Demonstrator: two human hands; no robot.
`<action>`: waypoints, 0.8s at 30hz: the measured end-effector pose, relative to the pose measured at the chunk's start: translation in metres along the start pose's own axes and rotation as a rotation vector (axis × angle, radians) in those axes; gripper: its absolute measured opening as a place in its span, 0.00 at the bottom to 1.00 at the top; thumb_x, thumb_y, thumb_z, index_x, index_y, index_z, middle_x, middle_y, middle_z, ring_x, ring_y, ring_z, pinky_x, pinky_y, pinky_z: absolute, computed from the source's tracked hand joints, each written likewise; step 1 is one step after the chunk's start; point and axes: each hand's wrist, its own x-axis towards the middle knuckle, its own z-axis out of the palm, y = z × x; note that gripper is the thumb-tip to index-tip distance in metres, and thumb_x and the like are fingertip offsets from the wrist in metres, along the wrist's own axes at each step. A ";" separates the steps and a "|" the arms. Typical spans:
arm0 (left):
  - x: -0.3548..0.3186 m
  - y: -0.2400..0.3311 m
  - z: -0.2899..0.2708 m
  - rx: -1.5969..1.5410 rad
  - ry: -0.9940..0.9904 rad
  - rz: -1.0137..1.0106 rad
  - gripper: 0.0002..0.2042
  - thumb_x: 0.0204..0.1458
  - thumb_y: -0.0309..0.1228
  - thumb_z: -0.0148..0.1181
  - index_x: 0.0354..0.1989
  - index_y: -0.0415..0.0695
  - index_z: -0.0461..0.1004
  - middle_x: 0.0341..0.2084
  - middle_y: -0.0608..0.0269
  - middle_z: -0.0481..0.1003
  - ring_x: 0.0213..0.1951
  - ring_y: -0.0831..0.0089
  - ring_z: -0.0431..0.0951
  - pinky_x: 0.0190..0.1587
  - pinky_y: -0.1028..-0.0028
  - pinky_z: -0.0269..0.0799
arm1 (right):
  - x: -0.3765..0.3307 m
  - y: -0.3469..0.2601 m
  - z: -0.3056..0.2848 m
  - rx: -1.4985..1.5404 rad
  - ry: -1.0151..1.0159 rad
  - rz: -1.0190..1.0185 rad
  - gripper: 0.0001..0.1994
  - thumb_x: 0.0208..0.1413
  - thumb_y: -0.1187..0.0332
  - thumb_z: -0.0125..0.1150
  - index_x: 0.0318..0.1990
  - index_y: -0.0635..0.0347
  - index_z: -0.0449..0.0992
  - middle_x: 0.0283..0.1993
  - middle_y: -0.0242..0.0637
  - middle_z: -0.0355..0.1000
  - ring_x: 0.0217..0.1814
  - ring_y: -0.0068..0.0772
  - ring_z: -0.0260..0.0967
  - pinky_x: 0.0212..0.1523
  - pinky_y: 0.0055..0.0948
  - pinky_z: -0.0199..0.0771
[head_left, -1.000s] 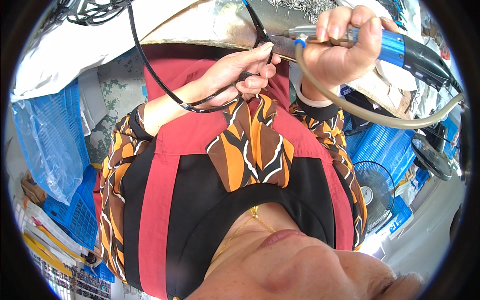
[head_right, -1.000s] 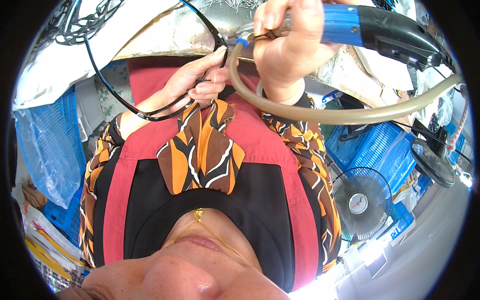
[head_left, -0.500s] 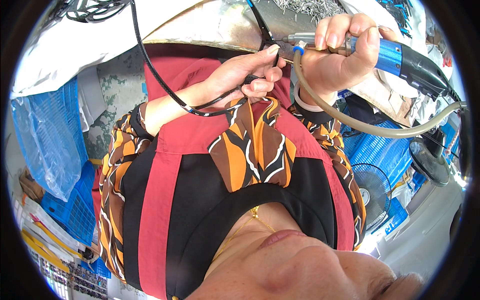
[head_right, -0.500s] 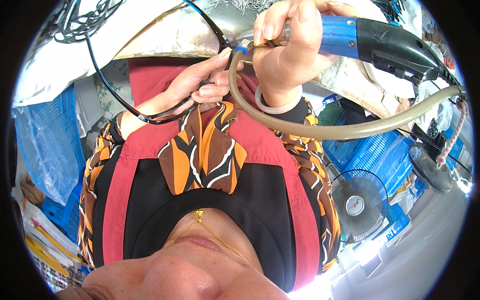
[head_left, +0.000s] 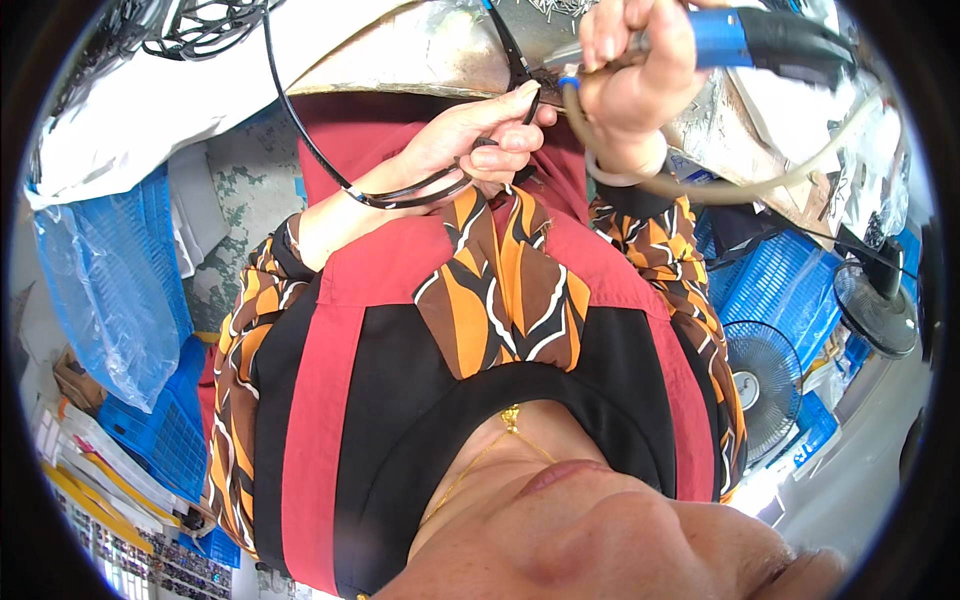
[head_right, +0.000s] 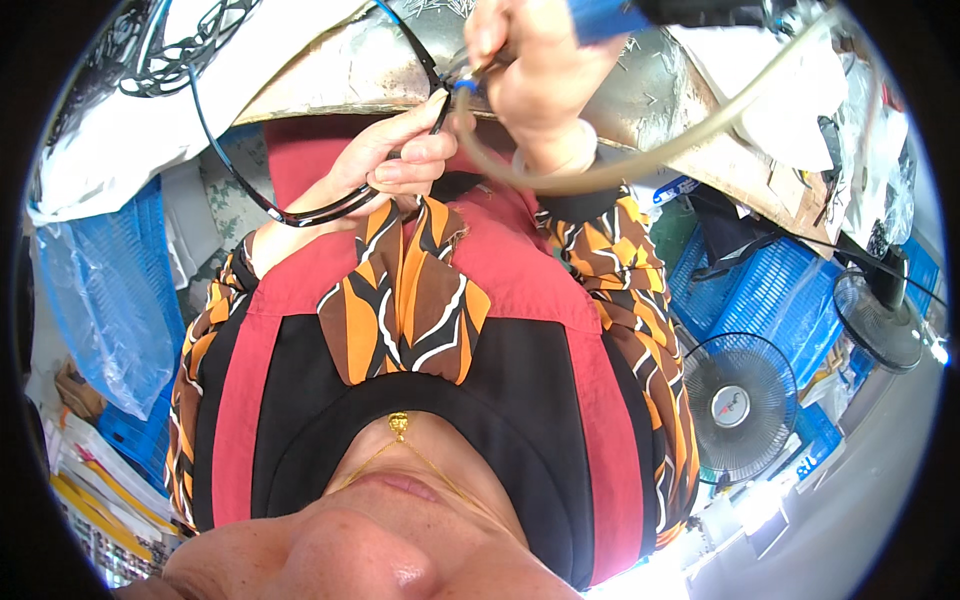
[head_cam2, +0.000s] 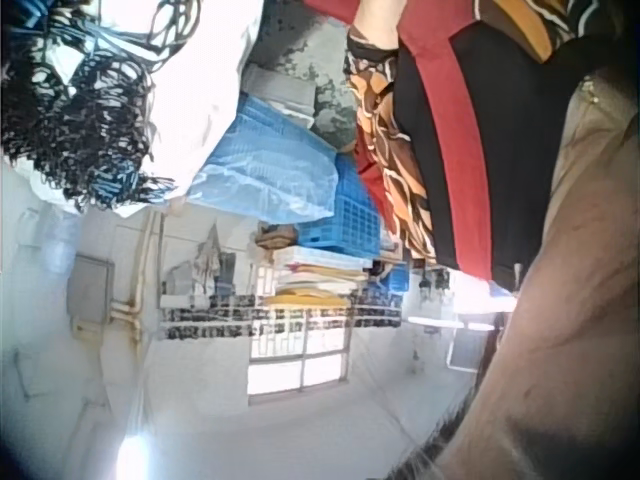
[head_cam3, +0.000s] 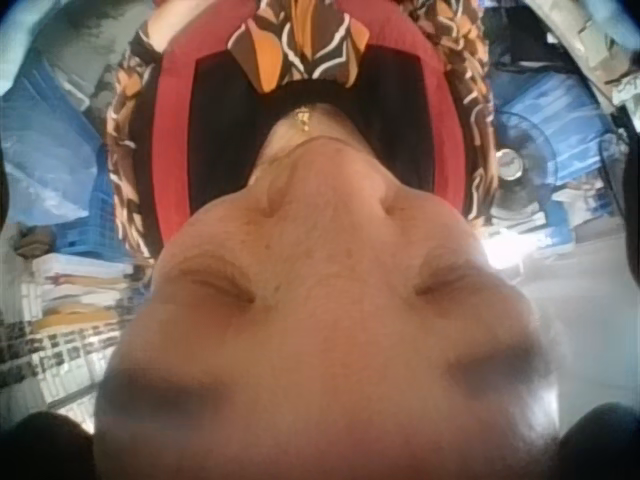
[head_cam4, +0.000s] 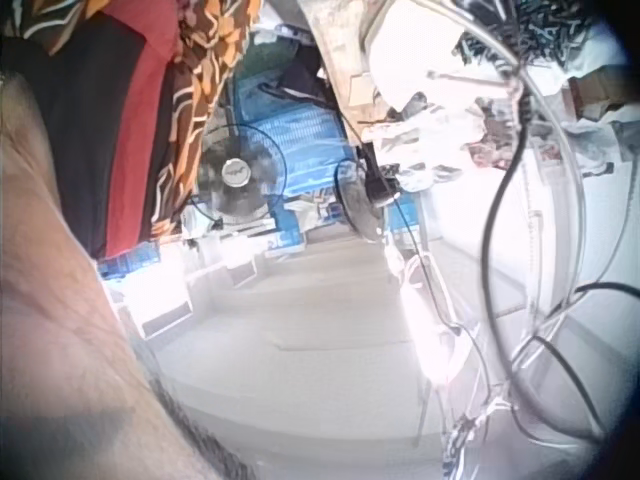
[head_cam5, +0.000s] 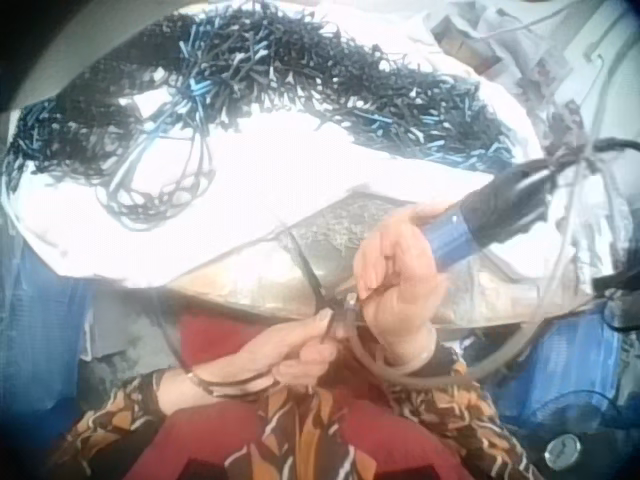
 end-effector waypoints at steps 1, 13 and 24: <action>-0.002 0.001 0.003 0.079 0.043 0.006 0.18 0.74 0.45 0.43 0.49 0.40 0.68 0.23 0.73 0.66 0.15 0.89 0.58 0.14 0.86 0.50 | 0.013 -0.002 -0.007 0.023 -0.042 -0.013 0.08 0.68 0.65 0.55 0.38 0.58 0.68 0.25 0.29 0.61 0.20 0.22 0.58 0.20 0.20 0.59; 0.012 0.038 0.007 1.405 0.204 1.810 0.05 0.66 0.23 0.56 0.46 0.36 0.76 0.34 0.57 0.76 0.33 0.71 0.79 0.36 0.73 0.78 | 0.074 0.022 -0.050 -0.070 0.334 -0.186 0.05 0.68 0.70 0.60 0.40 0.51 0.69 0.24 0.22 0.60 0.20 0.17 0.58 0.20 0.20 0.58; -0.001 0.026 -0.024 1.508 -0.177 1.675 0.17 0.49 0.10 0.63 0.48 0.33 0.76 0.43 0.51 0.75 0.39 0.62 0.82 0.42 0.66 0.83 | 0.043 -0.006 -0.003 -0.009 0.236 -0.039 0.05 0.67 0.72 0.58 0.46 0.56 0.69 0.26 0.27 0.64 0.20 0.20 0.62 0.18 0.19 0.61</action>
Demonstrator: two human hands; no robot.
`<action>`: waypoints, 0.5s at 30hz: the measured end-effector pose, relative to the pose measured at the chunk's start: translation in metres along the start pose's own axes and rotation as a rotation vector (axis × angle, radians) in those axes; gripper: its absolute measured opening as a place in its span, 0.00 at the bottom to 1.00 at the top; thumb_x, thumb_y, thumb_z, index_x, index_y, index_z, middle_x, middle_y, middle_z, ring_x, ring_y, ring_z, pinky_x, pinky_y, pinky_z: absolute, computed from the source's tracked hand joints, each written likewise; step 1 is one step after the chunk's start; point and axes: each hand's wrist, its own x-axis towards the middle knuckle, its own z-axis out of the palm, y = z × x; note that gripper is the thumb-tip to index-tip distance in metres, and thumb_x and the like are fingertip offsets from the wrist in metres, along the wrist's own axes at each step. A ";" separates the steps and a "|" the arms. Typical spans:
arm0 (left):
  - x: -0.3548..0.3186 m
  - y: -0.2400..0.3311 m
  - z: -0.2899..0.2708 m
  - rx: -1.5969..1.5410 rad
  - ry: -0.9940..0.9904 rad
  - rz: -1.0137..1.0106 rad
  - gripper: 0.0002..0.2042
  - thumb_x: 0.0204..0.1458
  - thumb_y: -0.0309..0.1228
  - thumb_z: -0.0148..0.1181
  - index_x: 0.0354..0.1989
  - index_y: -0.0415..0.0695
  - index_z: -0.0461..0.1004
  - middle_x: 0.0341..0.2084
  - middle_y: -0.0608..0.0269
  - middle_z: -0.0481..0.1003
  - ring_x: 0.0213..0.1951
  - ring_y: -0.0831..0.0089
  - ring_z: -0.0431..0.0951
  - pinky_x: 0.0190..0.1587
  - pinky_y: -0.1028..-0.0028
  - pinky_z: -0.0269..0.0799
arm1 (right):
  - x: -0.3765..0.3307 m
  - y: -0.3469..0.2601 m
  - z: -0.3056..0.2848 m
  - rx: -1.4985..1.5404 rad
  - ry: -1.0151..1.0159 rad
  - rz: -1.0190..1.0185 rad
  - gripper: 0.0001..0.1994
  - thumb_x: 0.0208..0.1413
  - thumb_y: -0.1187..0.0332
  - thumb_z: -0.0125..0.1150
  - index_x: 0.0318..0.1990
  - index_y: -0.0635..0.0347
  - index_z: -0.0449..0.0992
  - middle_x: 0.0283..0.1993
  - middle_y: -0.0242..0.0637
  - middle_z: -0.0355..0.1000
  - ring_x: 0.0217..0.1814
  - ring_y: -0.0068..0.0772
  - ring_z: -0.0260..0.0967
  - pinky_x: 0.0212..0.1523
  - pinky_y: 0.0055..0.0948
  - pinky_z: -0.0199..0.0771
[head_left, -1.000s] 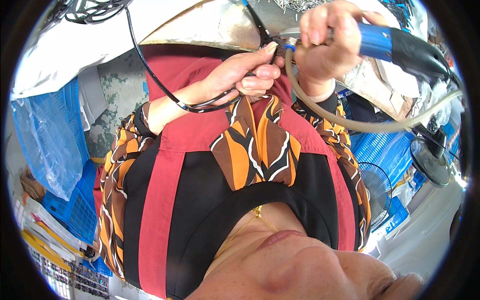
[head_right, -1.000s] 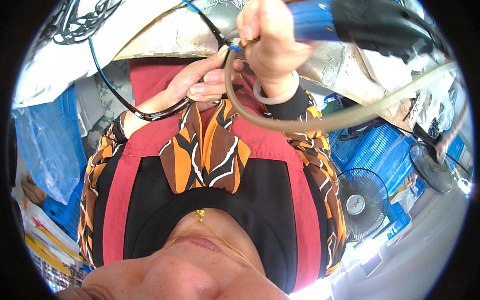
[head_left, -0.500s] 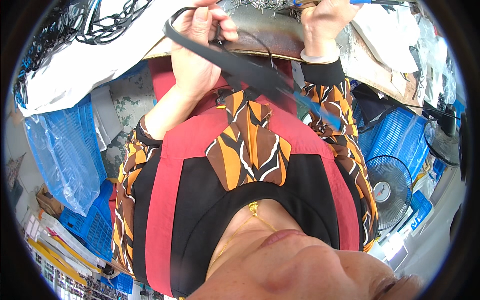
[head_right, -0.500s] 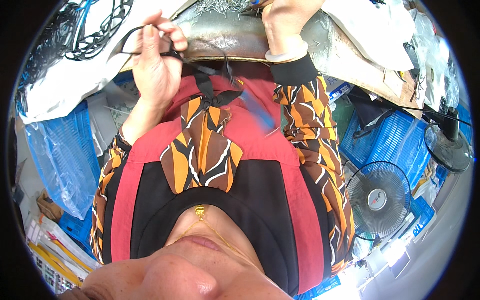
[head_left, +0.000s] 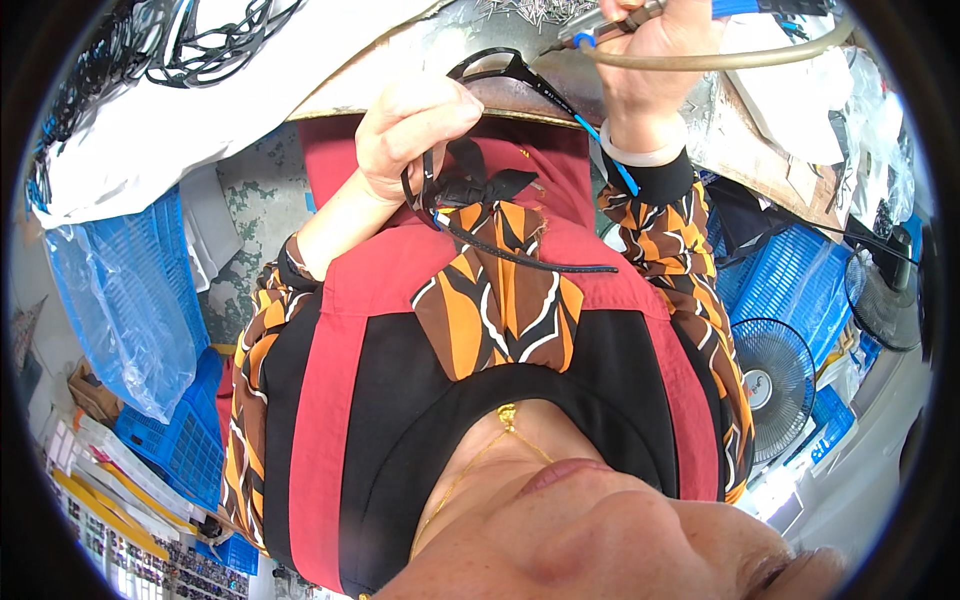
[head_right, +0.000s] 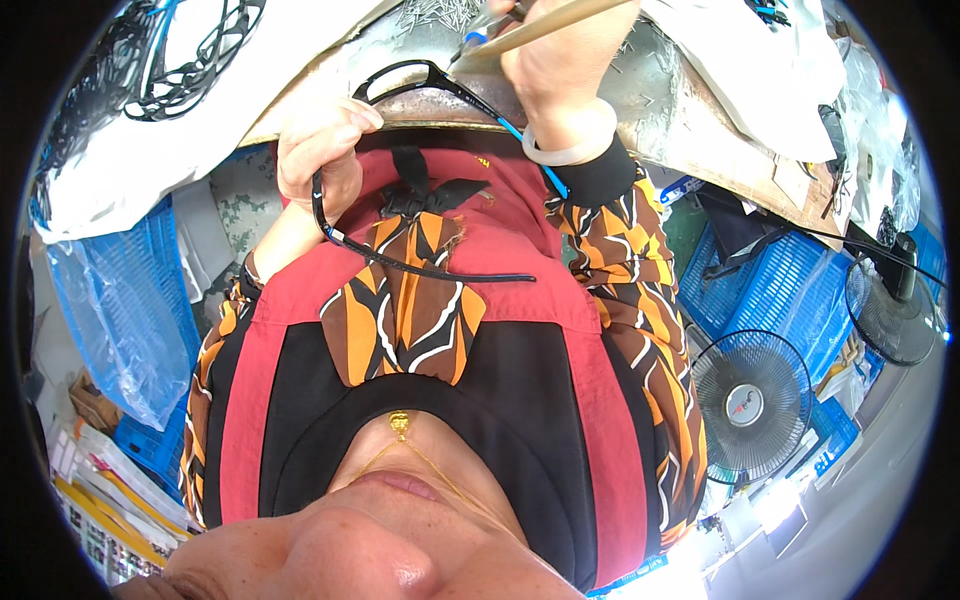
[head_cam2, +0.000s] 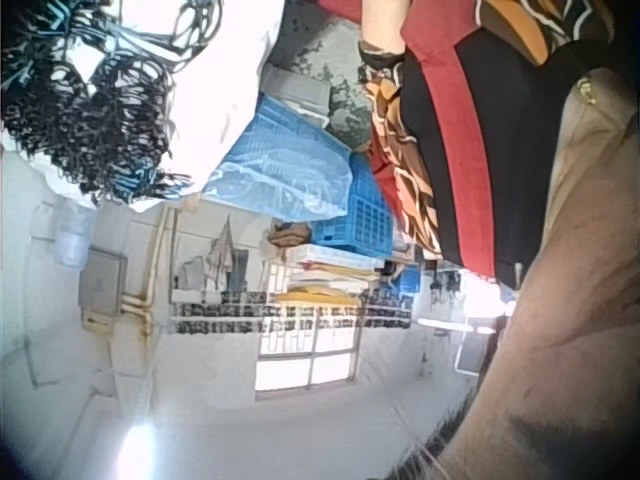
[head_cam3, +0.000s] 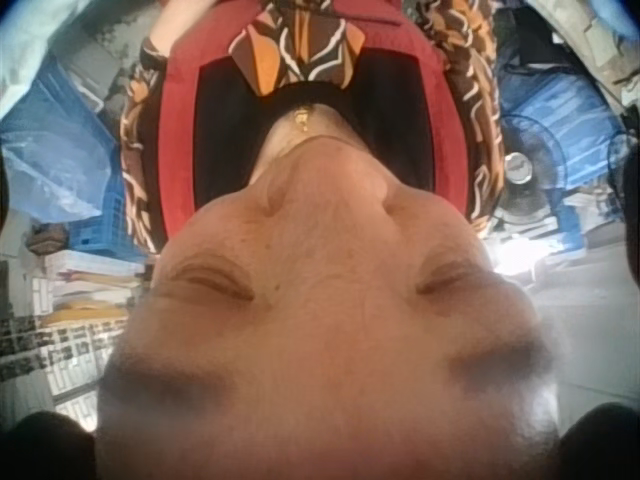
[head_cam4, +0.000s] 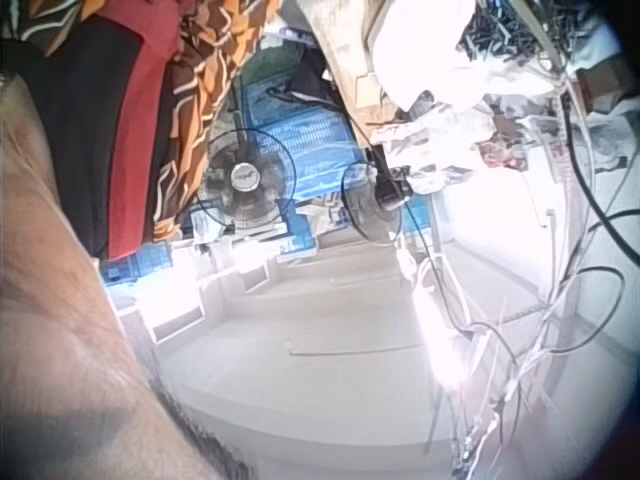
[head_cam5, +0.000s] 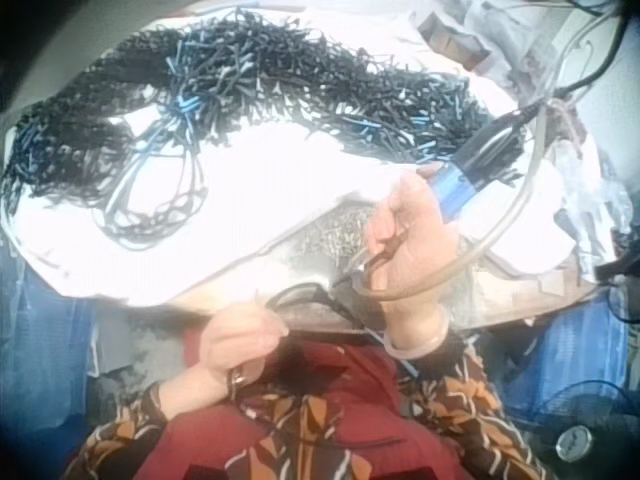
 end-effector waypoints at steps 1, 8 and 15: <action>0.000 0.000 0.000 0.005 -0.003 0.003 0.16 0.49 0.10 0.63 0.48 0.33 0.76 0.43 0.51 0.75 0.39 0.62 0.82 0.42 0.66 0.83 | -0.003 0.000 0.005 0.245 0.017 0.148 0.06 0.66 0.73 0.59 0.47 0.57 0.69 0.26 0.28 0.64 0.19 0.21 0.61 0.17 0.20 0.61; 0.005 0.002 0.001 -0.007 -0.008 0.000 0.16 0.49 0.11 0.64 0.47 0.34 0.77 0.41 0.52 0.74 0.37 0.61 0.82 0.40 0.65 0.84 | -0.009 0.001 0.016 -0.012 -0.140 -0.060 0.10 0.63 0.73 0.61 0.49 0.58 0.67 0.28 0.29 0.64 0.20 0.22 0.61 0.19 0.21 0.63; 0.007 0.006 0.000 0.096 -0.001 0.017 0.14 0.48 0.14 0.66 0.45 0.35 0.78 0.38 0.54 0.76 0.36 0.62 0.82 0.38 0.66 0.84 | -0.010 0.001 0.008 0.002 -0.172 -0.043 0.13 0.64 0.71 0.61 0.52 0.55 0.67 0.28 0.29 0.63 0.21 0.21 0.60 0.19 0.21 0.61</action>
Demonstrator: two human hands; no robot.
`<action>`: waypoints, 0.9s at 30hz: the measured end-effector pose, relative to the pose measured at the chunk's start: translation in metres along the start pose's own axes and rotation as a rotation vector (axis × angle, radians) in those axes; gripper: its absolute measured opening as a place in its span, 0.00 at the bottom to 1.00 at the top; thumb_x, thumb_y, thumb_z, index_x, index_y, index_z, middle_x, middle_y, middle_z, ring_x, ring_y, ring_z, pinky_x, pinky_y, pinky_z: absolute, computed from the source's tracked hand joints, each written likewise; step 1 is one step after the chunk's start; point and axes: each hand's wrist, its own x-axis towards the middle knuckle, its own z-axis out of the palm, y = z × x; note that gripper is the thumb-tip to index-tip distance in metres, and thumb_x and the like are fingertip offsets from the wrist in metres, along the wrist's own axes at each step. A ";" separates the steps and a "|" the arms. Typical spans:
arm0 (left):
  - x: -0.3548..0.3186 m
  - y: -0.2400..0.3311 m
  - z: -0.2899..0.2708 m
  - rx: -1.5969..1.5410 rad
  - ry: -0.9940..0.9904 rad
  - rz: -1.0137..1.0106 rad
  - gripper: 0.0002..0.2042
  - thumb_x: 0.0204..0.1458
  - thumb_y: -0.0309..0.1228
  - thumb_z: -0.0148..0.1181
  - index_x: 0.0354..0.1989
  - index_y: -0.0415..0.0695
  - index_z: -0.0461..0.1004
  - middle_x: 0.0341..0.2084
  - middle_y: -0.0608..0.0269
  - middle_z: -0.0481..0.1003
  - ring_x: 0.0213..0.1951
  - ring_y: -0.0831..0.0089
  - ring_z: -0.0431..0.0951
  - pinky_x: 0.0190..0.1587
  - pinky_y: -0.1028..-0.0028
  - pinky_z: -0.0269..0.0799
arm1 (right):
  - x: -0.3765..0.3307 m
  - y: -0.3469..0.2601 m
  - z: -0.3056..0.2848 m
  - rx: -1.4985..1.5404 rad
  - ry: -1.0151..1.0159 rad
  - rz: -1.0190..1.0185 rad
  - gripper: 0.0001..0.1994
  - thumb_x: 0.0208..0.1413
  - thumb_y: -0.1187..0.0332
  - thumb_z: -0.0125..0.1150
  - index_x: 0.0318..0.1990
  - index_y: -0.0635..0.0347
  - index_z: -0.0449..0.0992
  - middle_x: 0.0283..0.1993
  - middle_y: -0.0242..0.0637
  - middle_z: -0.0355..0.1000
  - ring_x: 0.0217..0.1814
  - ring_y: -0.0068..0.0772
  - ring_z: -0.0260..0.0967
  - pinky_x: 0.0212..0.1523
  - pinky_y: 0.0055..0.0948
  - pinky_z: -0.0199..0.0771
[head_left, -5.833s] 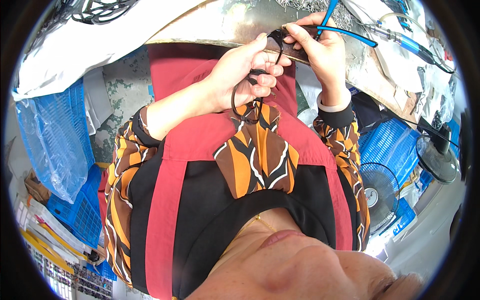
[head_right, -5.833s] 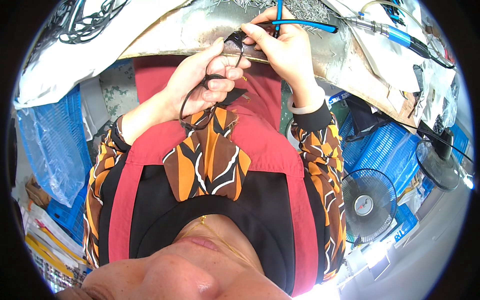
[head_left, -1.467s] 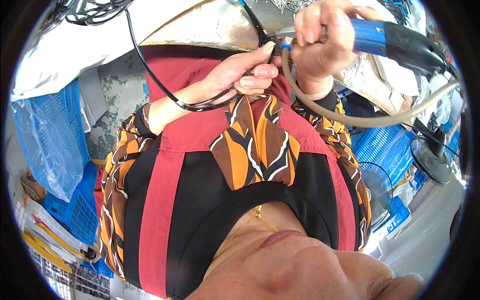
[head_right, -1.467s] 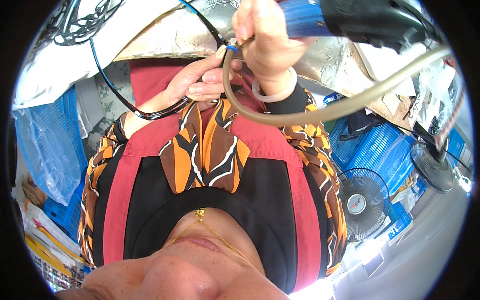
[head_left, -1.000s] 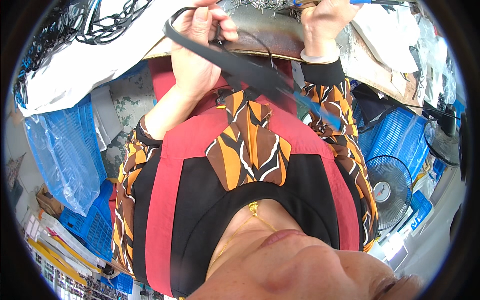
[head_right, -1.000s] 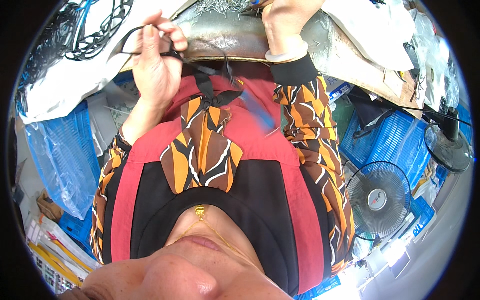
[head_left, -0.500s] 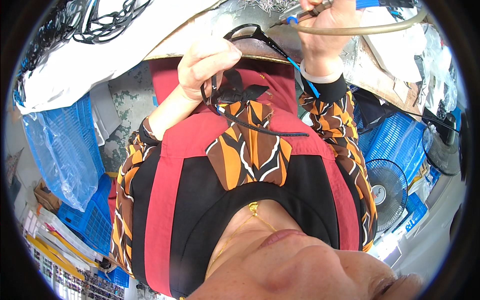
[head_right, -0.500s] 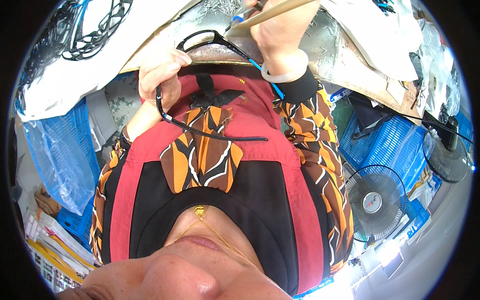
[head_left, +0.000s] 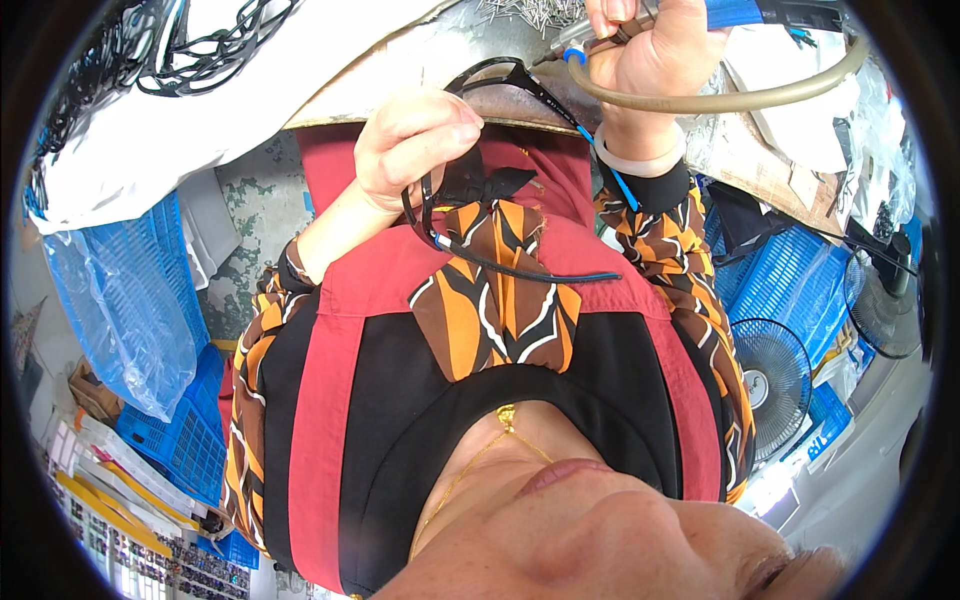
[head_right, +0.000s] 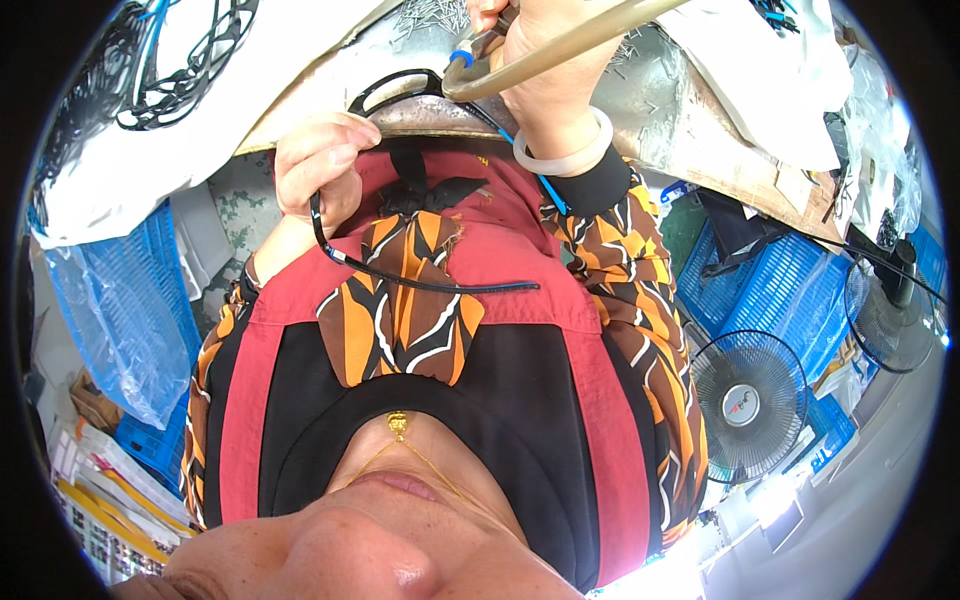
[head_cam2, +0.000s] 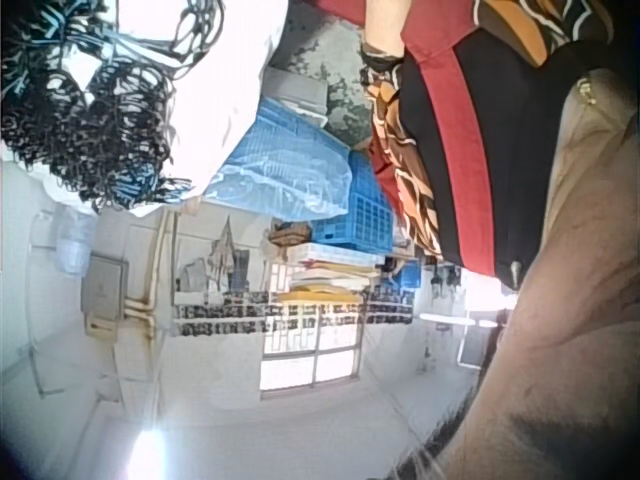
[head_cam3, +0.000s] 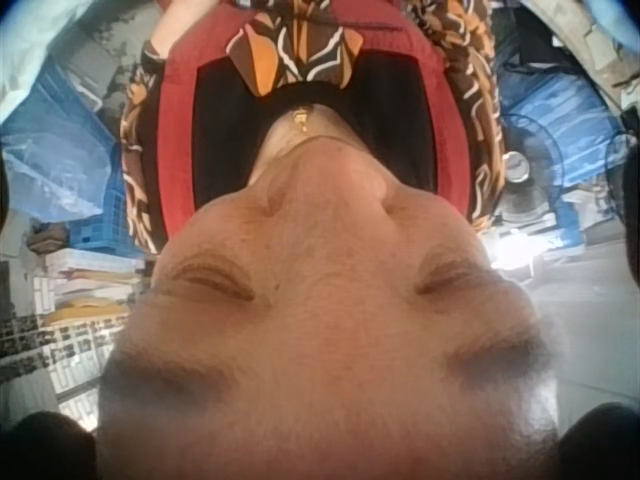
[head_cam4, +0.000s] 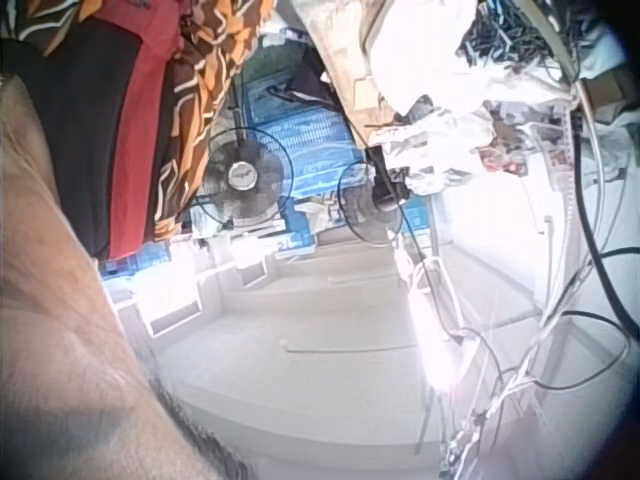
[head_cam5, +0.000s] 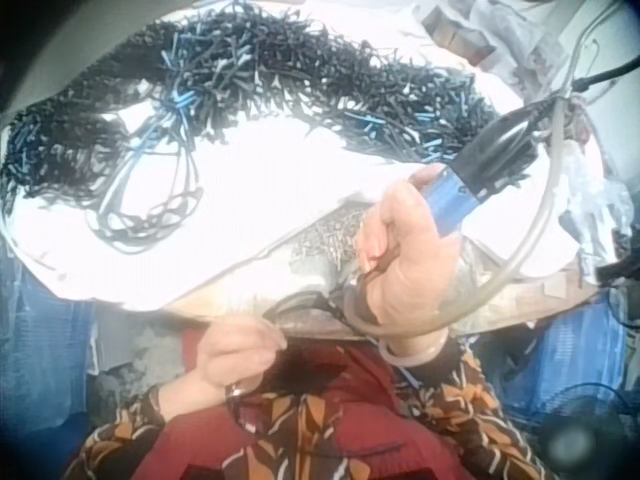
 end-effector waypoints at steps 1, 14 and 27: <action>0.001 0.001 0.000 -0.007 -0.005 -0.019 0.14 0.48 0.14 0.66 0.45 0.35 0.78 0.38 0.54 0.76 0.35 0.61 0.82 0.38 0.66 0.84 | -0.001 0.000 0.000 0.006 0.005 0.010 0.13 0.64 0.71 0.61 0.52 0.54 0.67 0.28 0.28 0.63 0.21 0.21 0.60 0.19 0.21 0.61; 0.005 0.000 0.000 -0.016 -0.033 0.013 0.16 0.46 0.15 0.68 0.45 0.34 0.77 0.36 0.54 0.75 0.32 0.60 0.82 0.32 0.65 0.84 | -0.002 0.000 0.002 0.020 0.036 -0.008 0.13 0.64 0.72 0.60 0.53 0.55 0.67 0.26 0.29 0.62 0.19 0.22 0.60 0.18 0.22 0.61; -0.008 -0.004 0.003 0.002 0.015 0.026 0.15 0.47 0.14 0.67 0.45 0.32 0.77 0.31 0.52 0.76 0.30 0.58 0.81 0.31 0.63 0.84 | -0.006 0.010 -0.005 0.015 -0.096 0.044 0.11 0.63 0.75 0.58 0.49 0.57 0.64 0.24 0.30 0.62 0.16 0.21 0.57 0.16 0.21 0.58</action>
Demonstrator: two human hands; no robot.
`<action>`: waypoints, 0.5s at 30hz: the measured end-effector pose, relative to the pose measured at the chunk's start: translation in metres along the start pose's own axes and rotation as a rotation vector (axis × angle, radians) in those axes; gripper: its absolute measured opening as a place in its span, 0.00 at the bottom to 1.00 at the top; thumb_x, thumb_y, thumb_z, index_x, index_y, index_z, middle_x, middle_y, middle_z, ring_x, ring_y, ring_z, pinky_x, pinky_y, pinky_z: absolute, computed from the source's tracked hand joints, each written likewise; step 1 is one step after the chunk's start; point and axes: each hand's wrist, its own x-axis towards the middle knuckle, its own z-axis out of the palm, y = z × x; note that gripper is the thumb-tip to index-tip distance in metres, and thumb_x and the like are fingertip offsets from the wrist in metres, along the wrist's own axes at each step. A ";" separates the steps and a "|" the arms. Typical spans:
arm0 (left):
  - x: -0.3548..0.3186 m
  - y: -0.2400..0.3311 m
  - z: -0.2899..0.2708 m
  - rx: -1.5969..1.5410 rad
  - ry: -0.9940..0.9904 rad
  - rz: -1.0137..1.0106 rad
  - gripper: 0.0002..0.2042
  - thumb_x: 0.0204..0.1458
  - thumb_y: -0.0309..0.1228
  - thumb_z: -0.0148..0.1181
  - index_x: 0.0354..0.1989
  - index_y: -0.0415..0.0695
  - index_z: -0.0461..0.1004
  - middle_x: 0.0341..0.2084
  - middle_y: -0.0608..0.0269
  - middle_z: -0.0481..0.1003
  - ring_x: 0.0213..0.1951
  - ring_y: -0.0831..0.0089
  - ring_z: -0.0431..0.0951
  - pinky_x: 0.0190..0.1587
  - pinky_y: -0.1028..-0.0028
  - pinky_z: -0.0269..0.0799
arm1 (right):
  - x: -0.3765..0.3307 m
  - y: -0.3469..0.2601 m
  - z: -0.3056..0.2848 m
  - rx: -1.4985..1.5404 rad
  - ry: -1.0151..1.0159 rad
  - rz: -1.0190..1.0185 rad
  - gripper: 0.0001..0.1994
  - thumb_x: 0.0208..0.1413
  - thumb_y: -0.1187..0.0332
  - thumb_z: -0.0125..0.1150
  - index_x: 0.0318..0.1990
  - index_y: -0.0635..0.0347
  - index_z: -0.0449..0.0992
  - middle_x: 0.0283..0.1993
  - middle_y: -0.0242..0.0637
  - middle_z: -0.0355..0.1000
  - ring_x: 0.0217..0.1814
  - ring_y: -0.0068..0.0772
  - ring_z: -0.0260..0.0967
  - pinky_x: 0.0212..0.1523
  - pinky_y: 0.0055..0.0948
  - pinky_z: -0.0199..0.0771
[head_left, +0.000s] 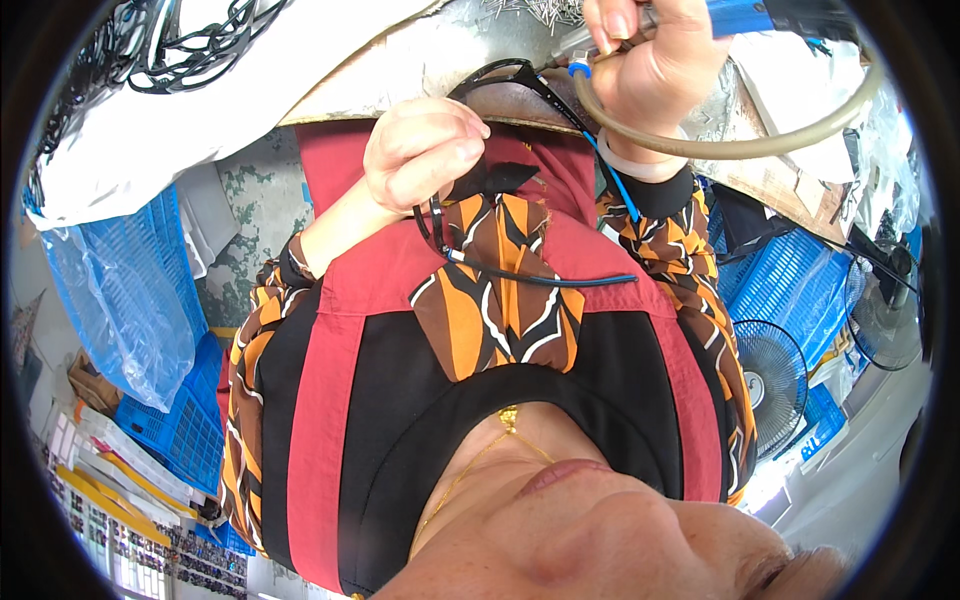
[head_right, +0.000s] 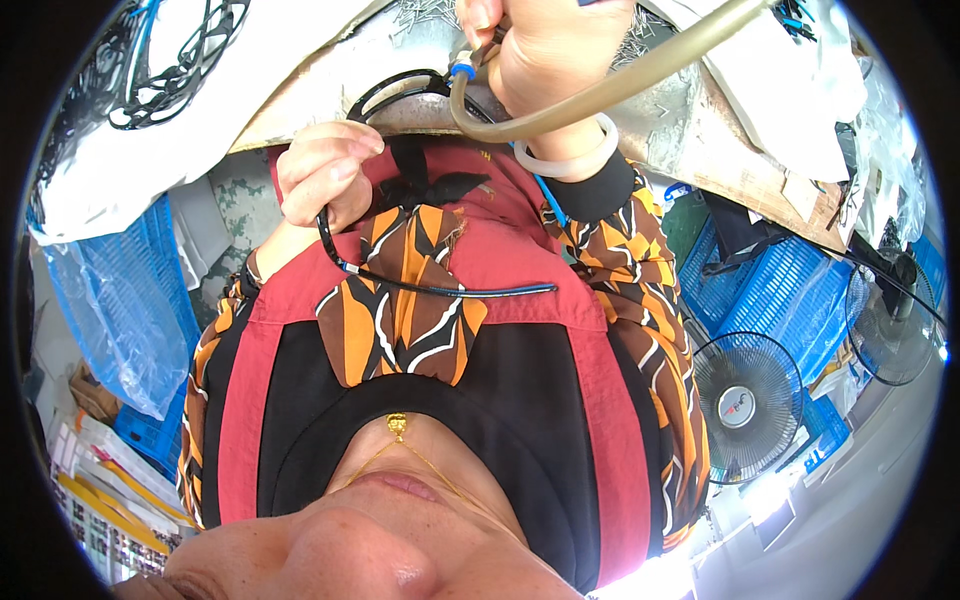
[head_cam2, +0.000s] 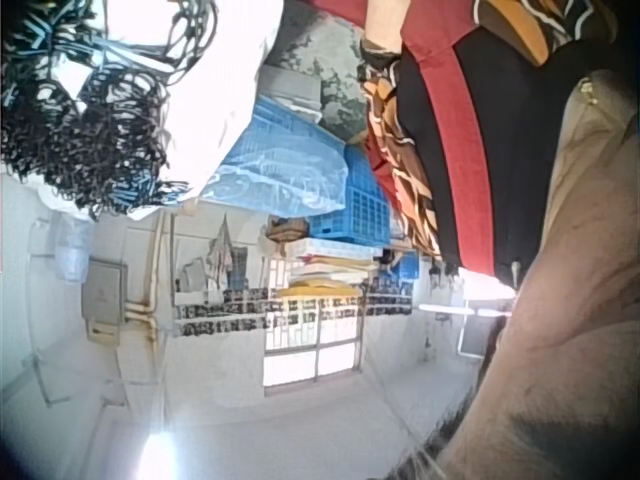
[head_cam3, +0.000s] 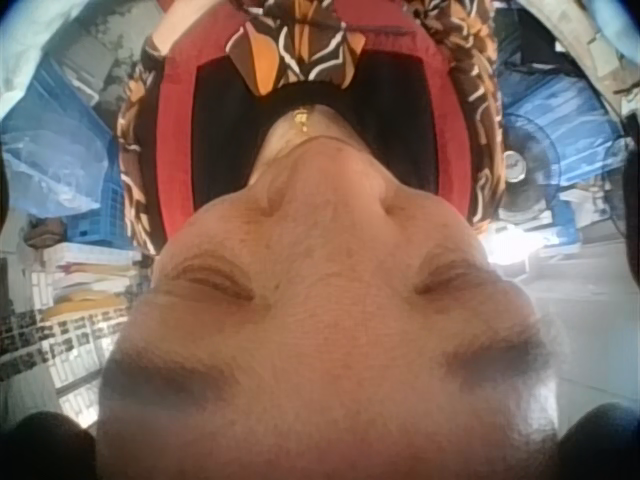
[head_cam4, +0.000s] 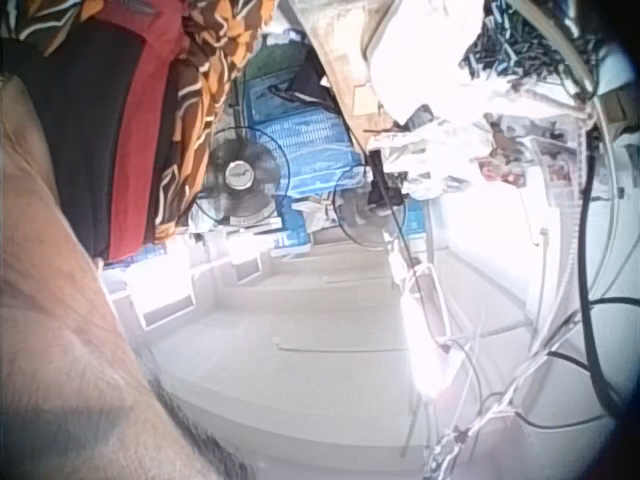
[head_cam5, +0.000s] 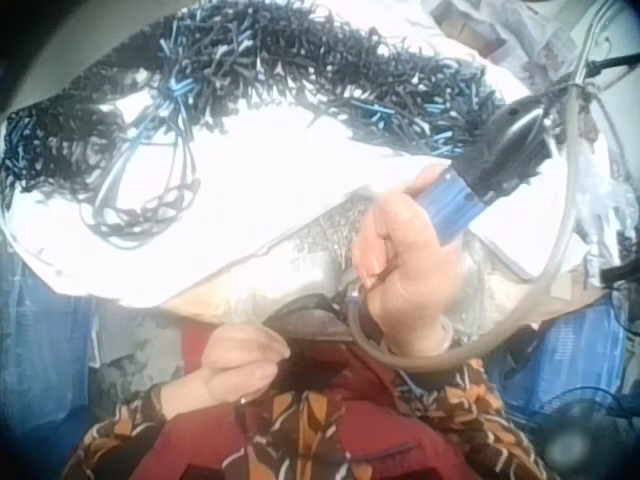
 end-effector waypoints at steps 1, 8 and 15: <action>-0.002 -0.001 0.001 0.010 0.006 -0.001 0.15 0.47 0.14 0.66 0.45 0.32 0.77 0.31 0.52 0.76 0.29 0.58 0.81 0.31 0.63 0.84 | -0.001 0.002 0.000 0.025 -0.034 0.028 0.10 0.63 0.75 0.58 0.48 0.57 0.64 0.24 0.30 0.62 0.15 0.21 0.56 0.16 0.21 0.58; 0.002 0.000 -0.004 0.051 -0.050 0.020 0.18 0.52 0.22 0.70 0.51 0.36 0.73 0.32 0.54 0.75 0.32 0.59 0.81 0.35 0.66 0.82 | -0.013 -0.002 0.002 0.061 -0.042 0.127 0.06 0.62 0.76 0.58 0.37 0.55 0.66 0.23 0.30 0.62 0.14 0.22 0.56 0.15 0.23 0.57; 0.050 0.025 -0.037 0.040 -0.231 0.045 0.46 0.42 0.64 0.74 0.57 0.36 0.67 0.30 0.57 0.72 0.29 0.67 0.77 0.30 0.69 0.76 | -0.057 -0.062 -0.012 0.237 -0.311 0.337 0.18 0.64 0.76 0.58 0.58 0.54 0.63 0.28 0.36 0.65 0.18 0.26 0.62 0.18 0.25 0.64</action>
